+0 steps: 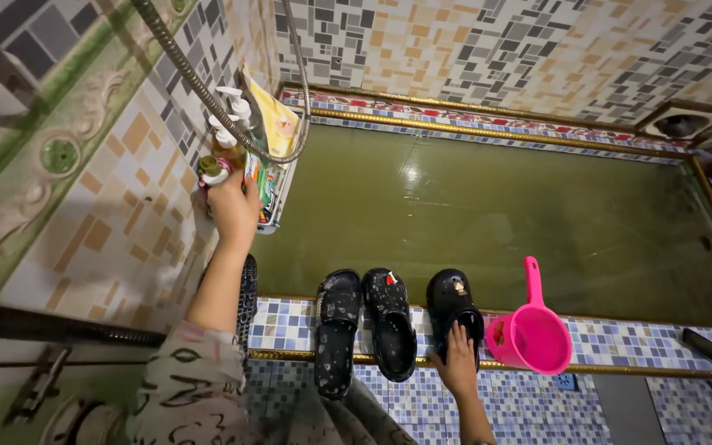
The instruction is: The person washes a pair of black slip-on shoes by hand in a tiled washbasin. They scrub the soles and uppers with a bar of soap, rinse the shoes under running water from a handheld showerhead, and place the cleaned shoes on the basin edge.
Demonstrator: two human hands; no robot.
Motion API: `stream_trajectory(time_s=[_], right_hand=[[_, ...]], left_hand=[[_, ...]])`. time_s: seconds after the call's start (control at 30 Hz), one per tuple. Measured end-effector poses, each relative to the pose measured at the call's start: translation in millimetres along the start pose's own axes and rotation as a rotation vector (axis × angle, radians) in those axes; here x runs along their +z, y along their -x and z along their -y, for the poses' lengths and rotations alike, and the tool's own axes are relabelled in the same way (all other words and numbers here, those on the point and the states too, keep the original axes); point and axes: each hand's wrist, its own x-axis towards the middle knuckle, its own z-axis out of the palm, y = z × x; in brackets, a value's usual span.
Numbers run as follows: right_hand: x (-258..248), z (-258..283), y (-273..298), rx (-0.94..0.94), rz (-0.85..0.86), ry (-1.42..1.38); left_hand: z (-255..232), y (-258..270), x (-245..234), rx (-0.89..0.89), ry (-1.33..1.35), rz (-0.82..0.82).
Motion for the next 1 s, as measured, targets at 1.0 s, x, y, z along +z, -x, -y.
stream_trajectory(time_s=[1.0], right_hand=[[18.4, -1.7, 7.9, 0.022, -0.113, -0.101]], left_hand=[[14.6, 14.9, 74.9, 0.024, -0.159, -0.184]])
